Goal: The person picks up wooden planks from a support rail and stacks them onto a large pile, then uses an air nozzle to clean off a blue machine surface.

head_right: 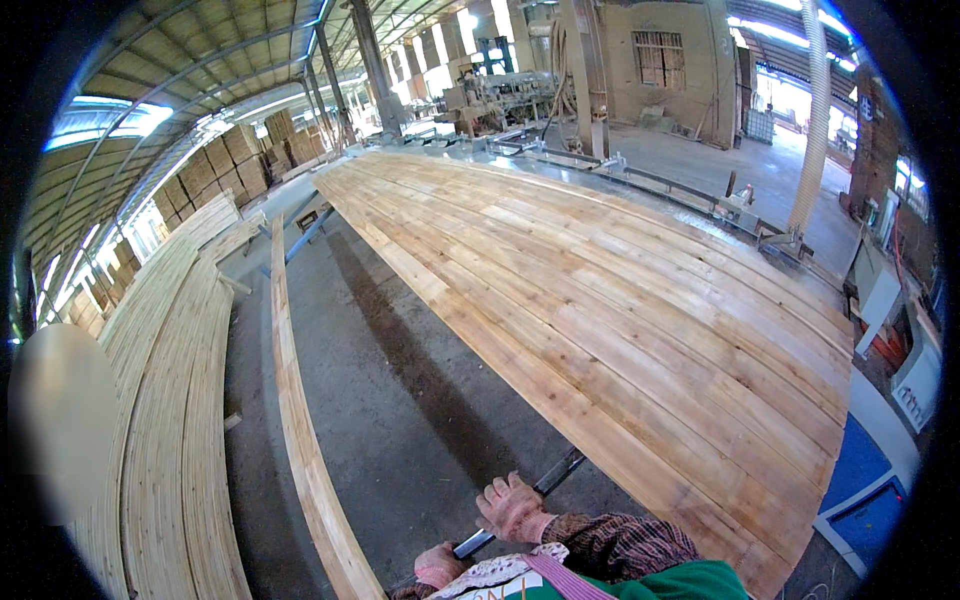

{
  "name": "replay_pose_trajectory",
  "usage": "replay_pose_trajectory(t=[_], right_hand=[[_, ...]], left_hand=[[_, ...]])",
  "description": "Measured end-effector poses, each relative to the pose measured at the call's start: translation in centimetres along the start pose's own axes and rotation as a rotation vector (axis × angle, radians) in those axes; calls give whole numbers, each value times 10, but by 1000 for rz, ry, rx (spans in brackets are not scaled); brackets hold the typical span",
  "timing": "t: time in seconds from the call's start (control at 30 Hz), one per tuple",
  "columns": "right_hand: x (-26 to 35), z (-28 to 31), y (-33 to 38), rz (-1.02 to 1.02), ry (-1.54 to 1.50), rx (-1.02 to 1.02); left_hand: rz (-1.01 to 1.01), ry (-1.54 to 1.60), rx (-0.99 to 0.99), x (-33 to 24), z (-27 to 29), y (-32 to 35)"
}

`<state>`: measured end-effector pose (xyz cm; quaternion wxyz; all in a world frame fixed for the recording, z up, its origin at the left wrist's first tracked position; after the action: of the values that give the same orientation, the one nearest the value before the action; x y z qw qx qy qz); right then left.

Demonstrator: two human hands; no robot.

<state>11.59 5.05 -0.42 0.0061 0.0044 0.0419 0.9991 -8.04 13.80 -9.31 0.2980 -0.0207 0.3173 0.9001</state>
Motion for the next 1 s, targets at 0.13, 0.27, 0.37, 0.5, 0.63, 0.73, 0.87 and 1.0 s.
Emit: replay_pose_trajectory(t=[0.13,0.27,0.37,0.5,0.63,0.73,0.87,1.0], right_hand=[[-1,-4,-2,3,-1,-10],[-1,-5,0,1,-2,-137],[0,-4,-1,5,-9,-162],[-3,-3,-1,-16,-20,-43],[-1,-2,-2,-6,-33,-38],[-1,-1,0,-14,-50,-75],[-1,-1,0,-8,-40,-135],[-2,-2,0,-12,-37,-128]], left_hand=[[3,-28,56,3,-1,-6],[18,1,18,2,1,-3],[30,-52,-12,1,0,-4],[-37,7,-67,10,-11,-9],[-92,50,-51,-8,22,18],[-71,-56,33,-8,23,9],[17,104,-159,-7,13,23],[-55,-41,-20,7,-1,-7]])
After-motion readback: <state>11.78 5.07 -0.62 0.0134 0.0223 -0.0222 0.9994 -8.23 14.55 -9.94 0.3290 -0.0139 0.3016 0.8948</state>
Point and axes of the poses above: each hand's wrist, its own y-axis away from the middle knuckle, its own z-axis out of the back of the hand, x = y × z, the point moved 3 cm from there along -y, towards the middle knuckle, and after that the axes turned 3 degrees about -y, right-handed, at the moved point
